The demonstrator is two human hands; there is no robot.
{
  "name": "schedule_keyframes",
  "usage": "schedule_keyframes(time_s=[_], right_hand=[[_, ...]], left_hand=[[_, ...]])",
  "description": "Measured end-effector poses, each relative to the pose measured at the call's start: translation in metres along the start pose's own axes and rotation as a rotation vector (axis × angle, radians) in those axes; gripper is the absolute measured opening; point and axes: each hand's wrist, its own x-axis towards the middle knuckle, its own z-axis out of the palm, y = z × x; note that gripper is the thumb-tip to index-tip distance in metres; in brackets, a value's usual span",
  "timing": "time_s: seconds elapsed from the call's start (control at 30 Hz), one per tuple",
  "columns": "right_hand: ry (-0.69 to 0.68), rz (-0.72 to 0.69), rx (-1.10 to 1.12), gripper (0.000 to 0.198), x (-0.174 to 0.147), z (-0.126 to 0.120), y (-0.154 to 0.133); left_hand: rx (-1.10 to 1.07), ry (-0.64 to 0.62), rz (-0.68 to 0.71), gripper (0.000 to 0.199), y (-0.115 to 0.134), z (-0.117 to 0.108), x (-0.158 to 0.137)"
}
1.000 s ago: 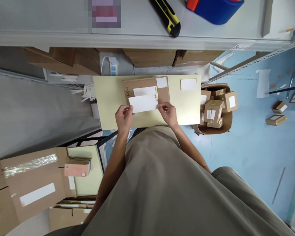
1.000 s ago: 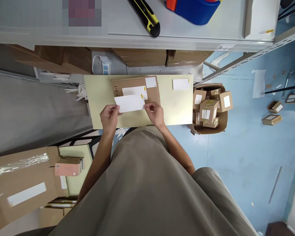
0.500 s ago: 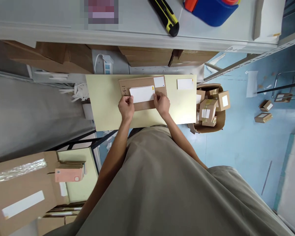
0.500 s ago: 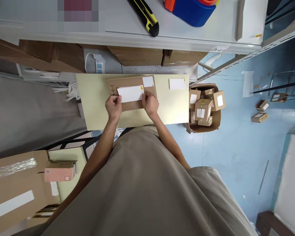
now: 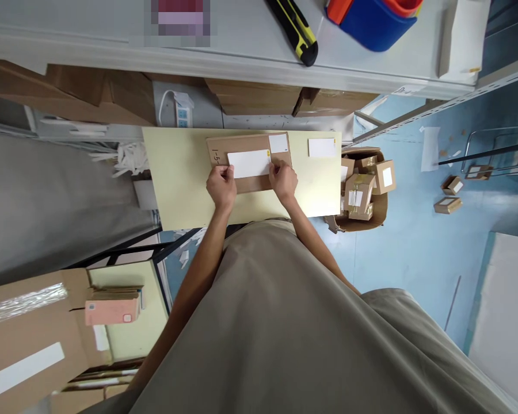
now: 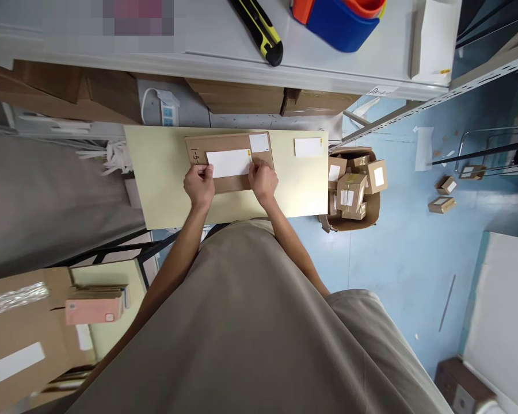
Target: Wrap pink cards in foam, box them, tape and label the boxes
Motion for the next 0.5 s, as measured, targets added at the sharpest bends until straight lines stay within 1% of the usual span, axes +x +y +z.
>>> schedule_keyframes(time_s=[0.17,0.33,0.5], right_hand=[[-0.013,0.034,-0.027,0.028,0.001,-0.001,-0.003],[-0.002,0.047,0.015,0.027,0.003,-0.008,0.002],[-0.119,0.028,0.013,0.02,0.008,-0.019,0.005]], left_hand=[[0.03,0.002,0.009,0.018,0.001,0.001,0.0],[0.024,0.0,0.017,0.018,-0.002,0.002,0.0],[0.035,-0.022,0.011,0.018,-0.004,0.001,0.001]])
